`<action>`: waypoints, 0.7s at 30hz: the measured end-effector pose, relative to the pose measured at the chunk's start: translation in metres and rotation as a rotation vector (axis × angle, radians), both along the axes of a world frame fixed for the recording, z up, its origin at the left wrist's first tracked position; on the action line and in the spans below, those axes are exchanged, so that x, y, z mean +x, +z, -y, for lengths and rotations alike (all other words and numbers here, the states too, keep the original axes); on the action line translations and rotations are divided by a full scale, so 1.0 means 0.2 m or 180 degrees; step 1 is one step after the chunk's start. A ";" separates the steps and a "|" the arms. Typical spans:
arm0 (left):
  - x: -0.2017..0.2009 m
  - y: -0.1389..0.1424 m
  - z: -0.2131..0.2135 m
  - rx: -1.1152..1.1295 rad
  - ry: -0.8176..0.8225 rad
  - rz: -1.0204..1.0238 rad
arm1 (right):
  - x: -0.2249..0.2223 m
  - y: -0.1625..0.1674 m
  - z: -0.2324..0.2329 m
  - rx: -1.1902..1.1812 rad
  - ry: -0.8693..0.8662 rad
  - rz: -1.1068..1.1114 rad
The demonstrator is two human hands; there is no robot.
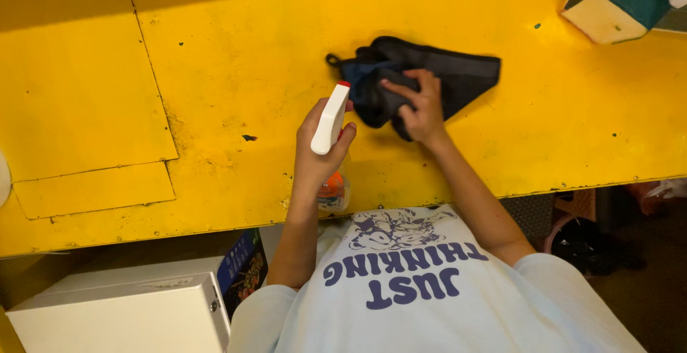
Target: The person wipes a white surface with a black cloth, then sprays a cleaning solution from a bottle and wipes the surface again. They proceed to clean a yellow metal surface, repeatedly spraying and wiping with the cloth to remove stains.
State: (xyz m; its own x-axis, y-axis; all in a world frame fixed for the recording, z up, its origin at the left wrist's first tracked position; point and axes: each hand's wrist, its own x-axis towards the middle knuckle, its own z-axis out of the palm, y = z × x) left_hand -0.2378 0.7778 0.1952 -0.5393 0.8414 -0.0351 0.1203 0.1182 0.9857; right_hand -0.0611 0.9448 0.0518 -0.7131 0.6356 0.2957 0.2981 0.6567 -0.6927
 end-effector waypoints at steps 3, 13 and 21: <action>-0.02 0.01 0.03 -0.0318 0.0135 0.0090 | 0.07 0.01 -0.25 0.0096 -0.0401 0.0048; -0.08 -0.03 0.20 -0.0468 0.0606 0.0118 | -0.02 0.24 -0.52 -0.0148 -0.0371 0.0137; -0.02 -0.03 0.16 -0.0298 0.0397 0.0038 | 0.15 0.24 -0.70 0.0570 -0.0708 0.0861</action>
